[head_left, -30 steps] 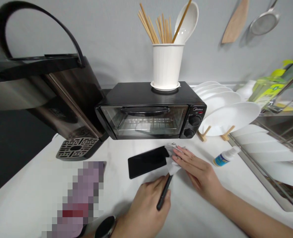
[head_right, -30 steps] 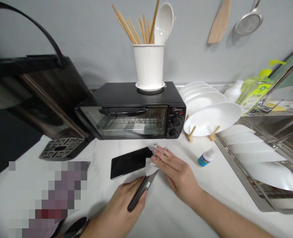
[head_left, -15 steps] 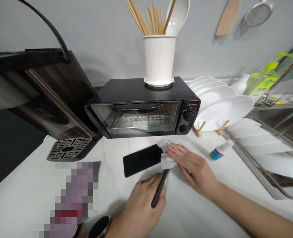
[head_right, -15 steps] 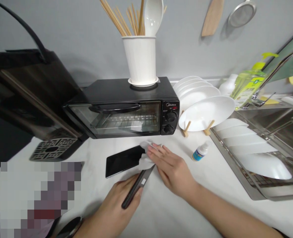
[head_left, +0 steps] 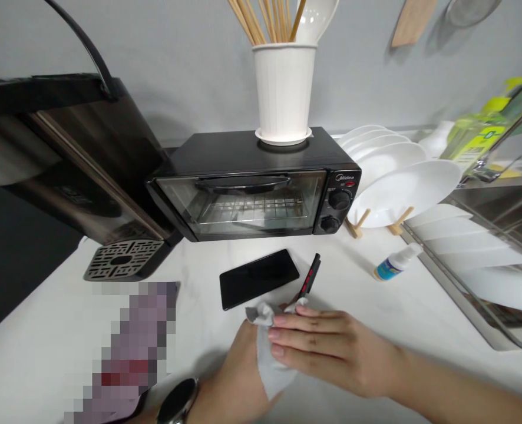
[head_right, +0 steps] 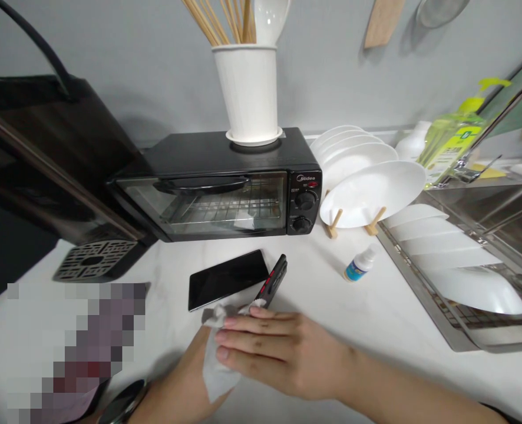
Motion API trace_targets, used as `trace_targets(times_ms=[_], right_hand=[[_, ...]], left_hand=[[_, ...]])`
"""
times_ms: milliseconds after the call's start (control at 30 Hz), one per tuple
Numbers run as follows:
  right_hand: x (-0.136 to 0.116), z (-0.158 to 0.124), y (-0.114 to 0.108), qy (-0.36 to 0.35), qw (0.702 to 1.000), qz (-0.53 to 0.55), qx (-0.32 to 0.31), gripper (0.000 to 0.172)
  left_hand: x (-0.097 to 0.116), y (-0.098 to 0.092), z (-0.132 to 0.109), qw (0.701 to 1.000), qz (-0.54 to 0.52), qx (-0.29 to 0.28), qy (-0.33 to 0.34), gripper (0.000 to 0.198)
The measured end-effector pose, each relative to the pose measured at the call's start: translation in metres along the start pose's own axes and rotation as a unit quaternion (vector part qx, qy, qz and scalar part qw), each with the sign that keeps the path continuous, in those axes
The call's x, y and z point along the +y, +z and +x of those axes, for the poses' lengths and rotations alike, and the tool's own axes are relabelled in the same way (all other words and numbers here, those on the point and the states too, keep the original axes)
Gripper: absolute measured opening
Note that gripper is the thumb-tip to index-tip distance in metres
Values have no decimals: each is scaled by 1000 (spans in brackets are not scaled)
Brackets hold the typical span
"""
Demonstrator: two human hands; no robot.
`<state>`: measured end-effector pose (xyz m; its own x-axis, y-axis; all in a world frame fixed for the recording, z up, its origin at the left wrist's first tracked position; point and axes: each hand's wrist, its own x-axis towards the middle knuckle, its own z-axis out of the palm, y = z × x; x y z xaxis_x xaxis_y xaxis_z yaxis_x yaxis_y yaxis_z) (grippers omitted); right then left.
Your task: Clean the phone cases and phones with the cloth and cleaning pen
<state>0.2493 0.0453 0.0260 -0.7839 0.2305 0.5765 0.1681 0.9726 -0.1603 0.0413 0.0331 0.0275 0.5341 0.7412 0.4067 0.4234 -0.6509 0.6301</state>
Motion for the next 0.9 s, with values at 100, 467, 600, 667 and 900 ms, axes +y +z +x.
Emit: trace_targets(times_ms=[100, 467, 600, 667, 900], right_hand=[[11, -5, 0, 49, 998, -11, 30, 43], [42, -18, -1, 235, 963, -89, 96, 55], [16, -7, 0, 111, 989, -85, 46, 44], [4, -3, -1, 46, 996, -77, 12, 43], [25, -12, -2, 136, 982, -117, 55, 50]], left_hand=[[-2, 1, -3, 999, 52, 5, 10, 25], [4, -2, -1, 995, 52, -44, -76, 24], [-2, 2, -9, 995, 93, 11, -20, 21], [-5, 3, -12, 996, 82, 13, 31, 21], [1, 1, -3, 995, 76, -15, -64, 22]])
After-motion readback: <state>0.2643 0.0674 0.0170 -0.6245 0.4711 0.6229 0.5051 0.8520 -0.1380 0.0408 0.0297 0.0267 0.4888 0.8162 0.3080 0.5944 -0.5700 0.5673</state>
